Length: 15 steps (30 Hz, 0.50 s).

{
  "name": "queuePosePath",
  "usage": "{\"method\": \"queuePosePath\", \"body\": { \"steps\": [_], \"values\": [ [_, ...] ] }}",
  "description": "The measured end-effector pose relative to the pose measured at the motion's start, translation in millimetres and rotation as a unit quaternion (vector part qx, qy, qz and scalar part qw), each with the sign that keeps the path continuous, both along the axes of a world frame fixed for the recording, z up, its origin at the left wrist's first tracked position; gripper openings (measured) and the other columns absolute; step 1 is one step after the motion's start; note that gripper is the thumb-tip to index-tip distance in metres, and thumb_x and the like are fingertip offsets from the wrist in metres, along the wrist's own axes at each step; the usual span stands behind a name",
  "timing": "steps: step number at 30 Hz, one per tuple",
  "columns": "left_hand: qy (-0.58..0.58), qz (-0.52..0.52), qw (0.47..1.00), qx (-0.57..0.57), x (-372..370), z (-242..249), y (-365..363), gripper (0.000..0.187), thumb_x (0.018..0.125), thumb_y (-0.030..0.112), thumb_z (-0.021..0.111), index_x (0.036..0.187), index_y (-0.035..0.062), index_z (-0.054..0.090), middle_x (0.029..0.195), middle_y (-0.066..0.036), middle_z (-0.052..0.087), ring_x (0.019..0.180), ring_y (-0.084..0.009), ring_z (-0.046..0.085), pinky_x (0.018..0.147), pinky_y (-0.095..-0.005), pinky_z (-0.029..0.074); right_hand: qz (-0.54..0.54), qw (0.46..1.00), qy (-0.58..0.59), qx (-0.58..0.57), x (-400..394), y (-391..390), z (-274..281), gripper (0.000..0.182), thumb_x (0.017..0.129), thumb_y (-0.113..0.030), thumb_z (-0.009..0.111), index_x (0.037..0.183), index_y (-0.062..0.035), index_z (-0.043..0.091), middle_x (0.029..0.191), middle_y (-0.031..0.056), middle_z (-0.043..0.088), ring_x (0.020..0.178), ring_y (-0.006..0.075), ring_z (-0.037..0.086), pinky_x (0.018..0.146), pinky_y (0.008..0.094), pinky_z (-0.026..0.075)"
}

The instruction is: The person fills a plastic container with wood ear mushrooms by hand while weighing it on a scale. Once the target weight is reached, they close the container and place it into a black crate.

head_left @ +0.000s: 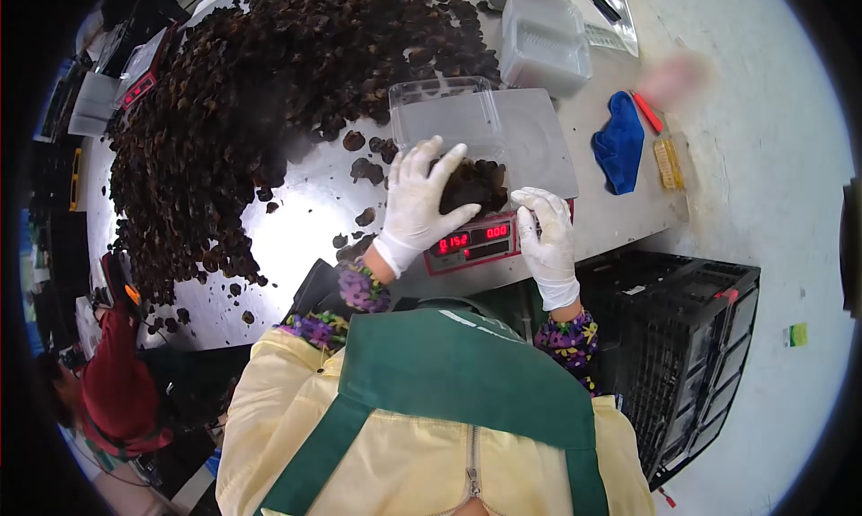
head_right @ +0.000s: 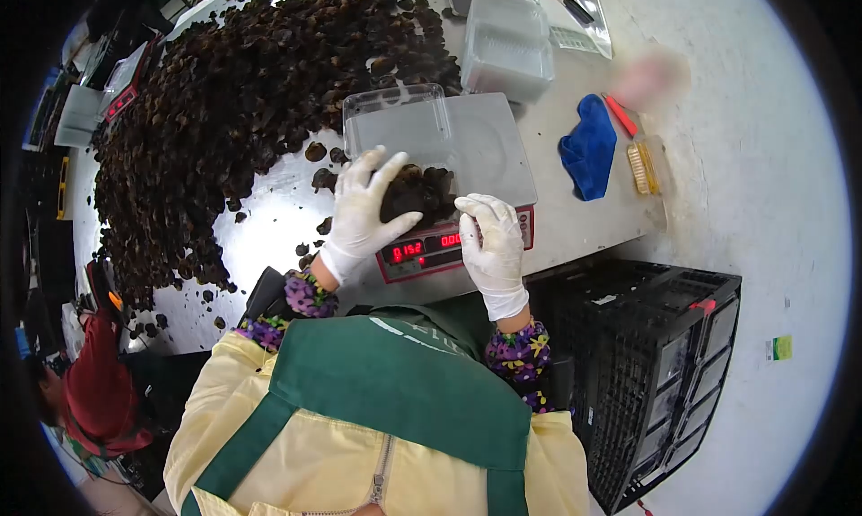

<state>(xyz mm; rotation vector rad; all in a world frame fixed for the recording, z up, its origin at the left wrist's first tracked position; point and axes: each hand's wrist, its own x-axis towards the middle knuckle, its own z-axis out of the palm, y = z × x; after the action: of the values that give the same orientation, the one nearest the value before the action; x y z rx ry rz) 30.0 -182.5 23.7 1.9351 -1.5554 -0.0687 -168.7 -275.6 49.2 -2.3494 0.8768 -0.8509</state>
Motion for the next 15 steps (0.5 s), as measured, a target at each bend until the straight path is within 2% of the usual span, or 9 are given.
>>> {"method": "queuePosePath", "body": {
  "steps": [2,3,5,9,11,12,15],
  "values": [
    [0.083,0.004,0.997,0.001,4.6,-1.7,9.2,0.082,0.073,0.028,0.081,0.146,0.0151,0.046,0.146,-0.020,0.041,0.136,-0.0406,0.038,0.114,-0.0489,0.031,0.000,1.000,0.005,-0.001,-4.3,-1.5,-6.3,0.020,0.085,-0.002,0.066,0.105,-0.0078,0.071,0.107,0.0096,0.068,0.103,0.0288,0.062,0.092,0.0387,0.048],
    [0.081,0.005,0.997,0.002,6.1,-6.6,13.8,0.082,0.073,0.028,0.081,0.146,0.0151,0.046,0.146,-0.020,0.041,0.136,-0.0406,0.038,0.114,-0.0489,0.031,0.000,1.000,0.008,0.002,-6.1,-1.9,-8.4,0.021,0.085,-0.003,0.066,0.105,-0.0079,0.071,0.107,0.0095,0.068,0.103,0.0288,0.062,0.092,0.0390,0.048],
    [0.176,-0.005,0.984,-0.016,6.5,-19.3,21.5,0.080,0.074,0.023,0.080,0.147,0.0146,0.045,0.150,-0.021,0.037,0.139,-0.0407,0.035,0.115,-0.0477,0.030,0.002,1.000,0.010,0.005,-7.7,-3.4,-9.8,0.021,0.085,-0.004,0.067,0.105,-0.0080,0.071,0.107,0.0095,0.068,0.103,0.0288,0.062,0.092,0.0393,0.048],
    [0.196,-0.009,0.980,-0.033,-1.8,-19.8,29.8,0.081,0.075,0.022,0.080,0.147,0.0150,0.044,0.152,-0.021,0.034,0.141,-0.0393,0.033,0.117,-0.0488,0.027,0.022,0.999,0.025,0.014,-7.8,-6.7,-14.1,0.023,0.084,-0.006,0.068,0.107,-0.0081,0.070,0.111,0.0103,0.067,0.106,0.0302,0.060,0.095,0.0404,0.047],
    [0.058,0.012,0.998,0.016,-5.9,-15.9,25.4,0.081,0.076,0.027,0.080,0.148,0.0177,0.044,0.153,-0.021,0.034,0.143,-0.0386,0.032,0.118,-0.0533,0.025,0.029,0.999,0.036,0.014,-5.7,-8.2,-14.8,0.025,0.084,-0.007,0.068,0.109,-0.0082,0.070,0.114,0.0112,0.066,0.108,0.0310,0.060,0.096,0.0410,0.047],
    [0.059,0.016,0.998,0.017,-7.5,-14.9,21.4,0.081,0.076,0.027,0.080,0.148,0.0177,0.044,0.153,-0.021,0.034,0.143,-0.0386,0.032,0.118,-0.0533,0.025,0.035,0.999,0.040,0.005,-3.5,-8.1,-13.2,0.029,0.084,-0.009,0.068,0.113,-0.0086,0.069,0.117,0.0121,0.064,0.111,0.0324,0.058,0.098,0.0419,0.046],
    [-0.030,0.021,0.997,0.073,-5.5,-18.5,-1.8,0.081,0.077,0.038,0.077,0.149,0.0242,0.042,0.152,-0.022,0.035,0.144,-0.0400,0.031,0.116,-0.0615,0.023,0.073,0.995,0.065,-0.017,1.8,-11.7,-19.1,0.035,0.084,-0.014,0.069,0.119,-0.0098,0.067,0.122,0.0136,0.062,0.116,0.0350,0.055,0.101,0.0438,0.045]
  ]
}}
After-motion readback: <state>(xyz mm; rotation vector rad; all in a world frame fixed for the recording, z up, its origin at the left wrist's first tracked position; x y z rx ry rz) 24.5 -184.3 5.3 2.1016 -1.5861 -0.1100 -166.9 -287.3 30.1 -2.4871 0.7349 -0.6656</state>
